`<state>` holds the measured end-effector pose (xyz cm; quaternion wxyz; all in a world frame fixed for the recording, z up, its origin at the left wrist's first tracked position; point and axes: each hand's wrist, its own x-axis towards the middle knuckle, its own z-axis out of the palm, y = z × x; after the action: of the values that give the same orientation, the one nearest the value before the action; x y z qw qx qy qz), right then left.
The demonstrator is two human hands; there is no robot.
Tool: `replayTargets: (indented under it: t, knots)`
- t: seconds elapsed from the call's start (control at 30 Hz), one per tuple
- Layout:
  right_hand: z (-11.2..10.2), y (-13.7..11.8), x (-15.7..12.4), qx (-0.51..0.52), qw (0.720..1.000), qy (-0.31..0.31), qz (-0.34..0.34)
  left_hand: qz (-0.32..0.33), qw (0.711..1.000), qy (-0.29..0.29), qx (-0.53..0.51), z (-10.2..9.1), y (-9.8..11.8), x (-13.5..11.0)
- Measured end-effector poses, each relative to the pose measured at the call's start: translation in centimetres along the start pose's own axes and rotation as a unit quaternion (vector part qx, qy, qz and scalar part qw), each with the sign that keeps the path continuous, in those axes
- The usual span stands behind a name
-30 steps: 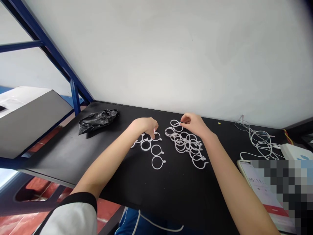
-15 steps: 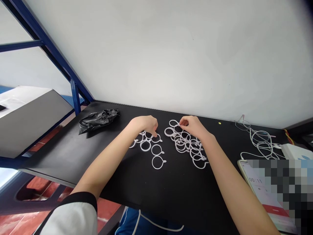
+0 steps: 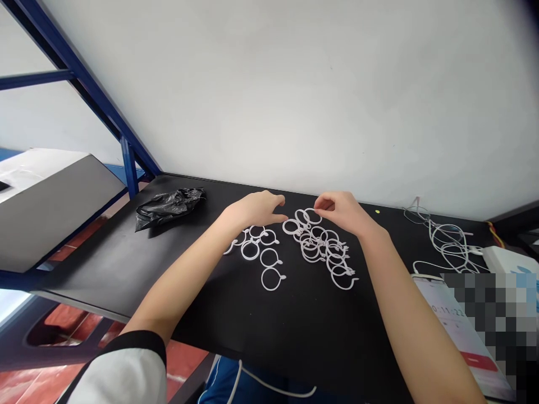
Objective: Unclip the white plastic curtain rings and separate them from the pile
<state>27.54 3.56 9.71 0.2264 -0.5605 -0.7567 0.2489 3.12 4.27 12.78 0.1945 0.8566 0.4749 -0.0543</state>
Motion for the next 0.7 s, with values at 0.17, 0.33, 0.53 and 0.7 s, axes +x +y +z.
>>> replayTargets:
  t: [0.17, 0.33, 0.53, 0.7]
  knots:
    - [0.2, -0.5, -0.1, 0.034, 0.999, 0.008, -0.014, 0.099, 0.991, 0.087, -0.034, 1.4, 0.9, 0.9]
    - [0.1, -1.2, -0.3, 0.05, 0.998, 0.008, -0.031, 0.144, 0.98, 0.13, -0.043, 2.3, 1.7, 1.8]
    - [0.0, -2.0, -0.5, 0.078, 0.996, 0.012, -0.035, 0.166, 0.971, 0.153, -0.073, 2.8, 1.4, 2.2]
    - [-0.1, -2.5, -0.8, 0.11, 0.993, -0.009, -0.045, 0.205, 0.95, 0.127, -0.198, 3.5, 0.6, 3.6]
